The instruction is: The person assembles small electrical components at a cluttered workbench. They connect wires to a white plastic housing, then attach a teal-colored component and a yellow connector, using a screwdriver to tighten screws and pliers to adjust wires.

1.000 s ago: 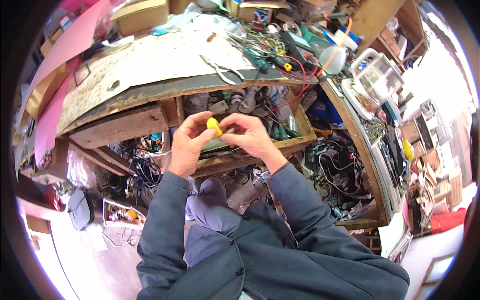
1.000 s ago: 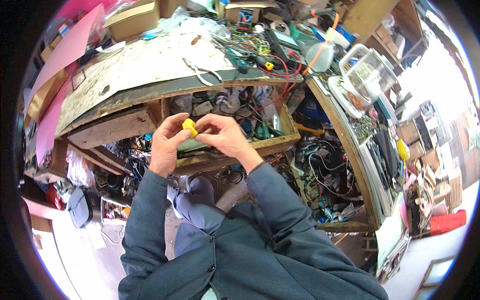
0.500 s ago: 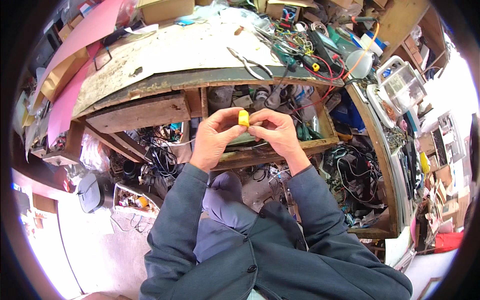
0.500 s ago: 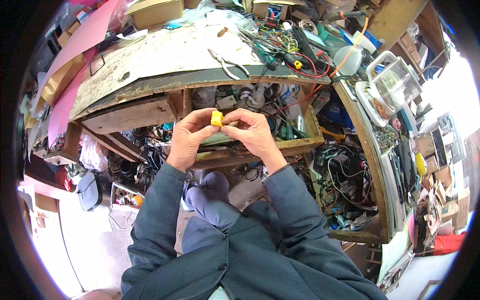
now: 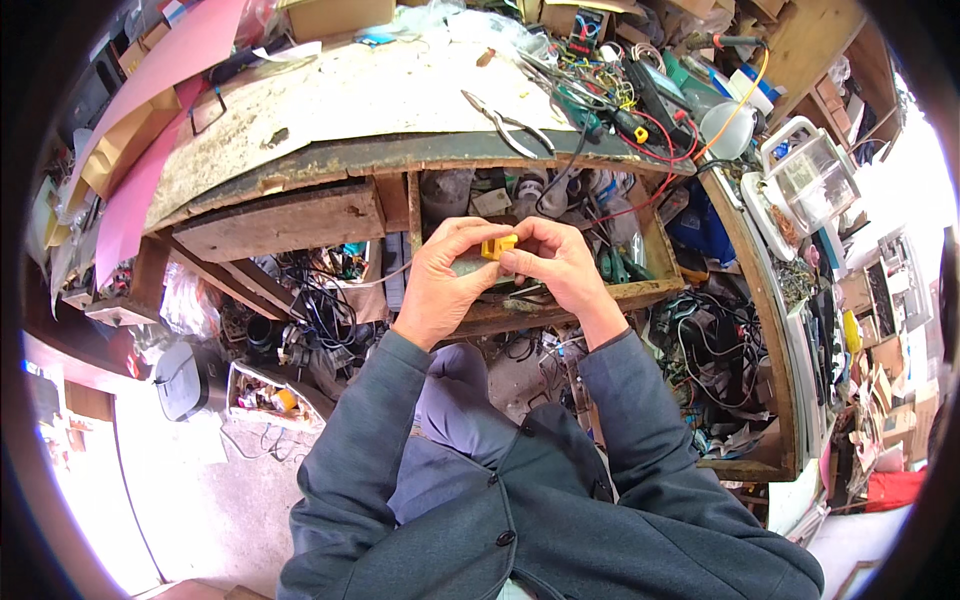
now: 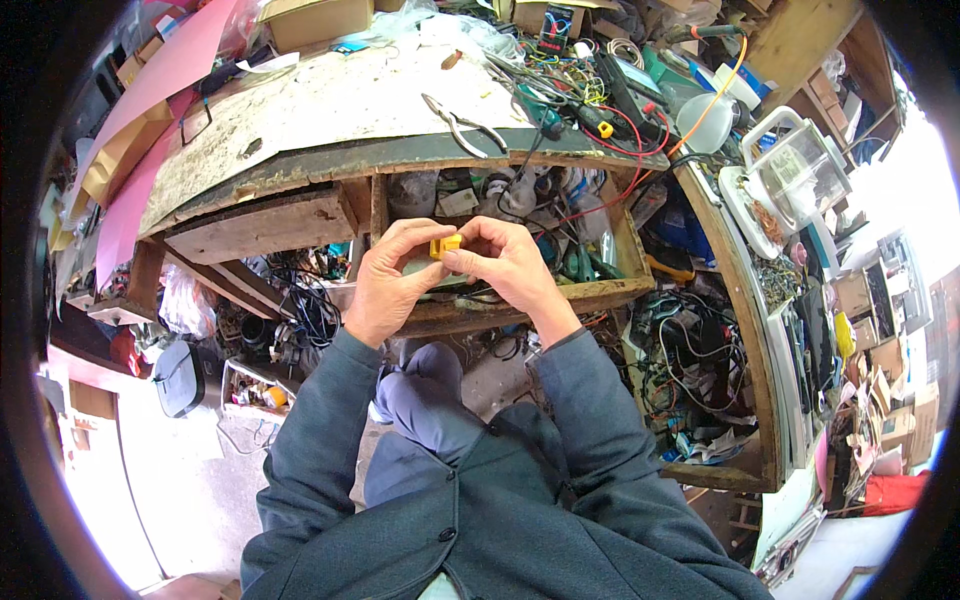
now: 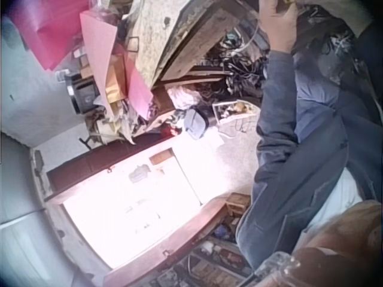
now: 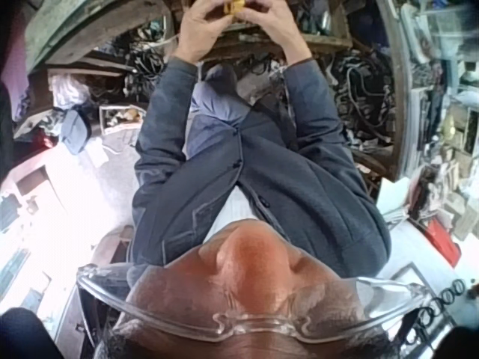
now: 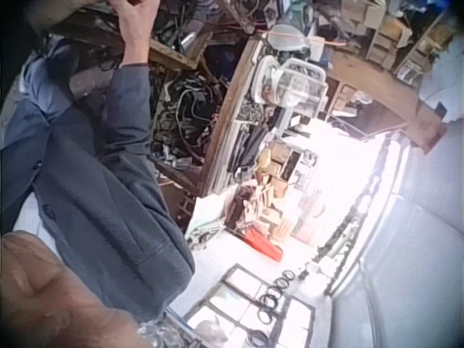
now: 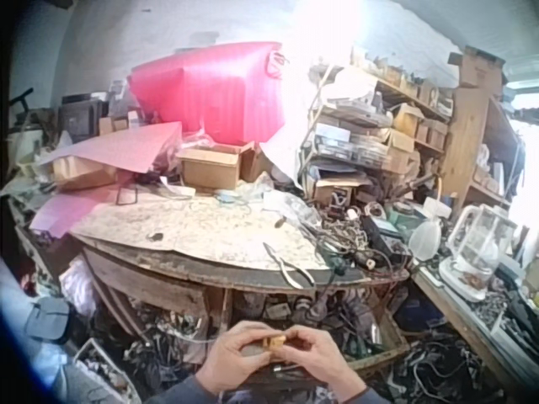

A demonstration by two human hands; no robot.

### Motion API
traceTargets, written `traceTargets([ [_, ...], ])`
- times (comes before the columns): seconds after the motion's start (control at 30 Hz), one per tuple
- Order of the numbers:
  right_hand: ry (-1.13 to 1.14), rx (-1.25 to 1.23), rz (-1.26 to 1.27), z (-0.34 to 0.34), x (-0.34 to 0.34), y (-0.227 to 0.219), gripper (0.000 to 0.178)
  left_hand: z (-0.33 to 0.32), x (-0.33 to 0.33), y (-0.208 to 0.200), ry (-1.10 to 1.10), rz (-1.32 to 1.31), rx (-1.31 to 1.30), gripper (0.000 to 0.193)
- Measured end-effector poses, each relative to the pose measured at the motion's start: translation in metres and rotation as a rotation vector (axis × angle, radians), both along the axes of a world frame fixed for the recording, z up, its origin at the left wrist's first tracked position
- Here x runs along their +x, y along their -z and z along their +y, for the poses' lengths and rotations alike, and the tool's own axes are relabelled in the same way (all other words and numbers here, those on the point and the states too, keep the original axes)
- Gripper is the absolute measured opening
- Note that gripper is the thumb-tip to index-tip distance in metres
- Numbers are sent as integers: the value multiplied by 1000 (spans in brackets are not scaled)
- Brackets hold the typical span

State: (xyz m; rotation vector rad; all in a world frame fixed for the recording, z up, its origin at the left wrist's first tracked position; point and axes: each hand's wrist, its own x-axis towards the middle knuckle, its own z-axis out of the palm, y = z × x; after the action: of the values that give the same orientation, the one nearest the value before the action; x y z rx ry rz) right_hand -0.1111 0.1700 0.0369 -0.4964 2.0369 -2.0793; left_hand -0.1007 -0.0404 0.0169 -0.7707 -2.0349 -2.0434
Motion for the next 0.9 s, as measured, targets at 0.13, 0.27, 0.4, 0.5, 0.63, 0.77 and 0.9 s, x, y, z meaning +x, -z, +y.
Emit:
traceTargets([
  [0.13, -53, -168, -60, 3, -1, 0, 20, 1, 3, -2, 8, -177, 122, 50],
  [0.27, -68, -209, -56, 5, -1, 2, 19, 0, 4, -5, 62, -292, 200, 43],
  [0.4, -80, -217, -80, 7, -1, 3, 20, 0, 5, -7, 65, -308, 194, 42],
  [0.5, -82, -183, -116, 5, -1, 4, 20, 0, 7, -7, 51, -304, 243, 41],
  [0.63, -90, -63, -111, 3, -3, 2, 21, 1, 6, -4, 21, -259, 251, 41],
  [0.77, -81, -29, -126, 2, -2, -1, 22, 2, 5, -1, -6, -202, 191, 42],
  [0.9, -82, 7, -110, 2, -1, -2, 23, 0, 3, 1, -11, -210, 166, 44],
])
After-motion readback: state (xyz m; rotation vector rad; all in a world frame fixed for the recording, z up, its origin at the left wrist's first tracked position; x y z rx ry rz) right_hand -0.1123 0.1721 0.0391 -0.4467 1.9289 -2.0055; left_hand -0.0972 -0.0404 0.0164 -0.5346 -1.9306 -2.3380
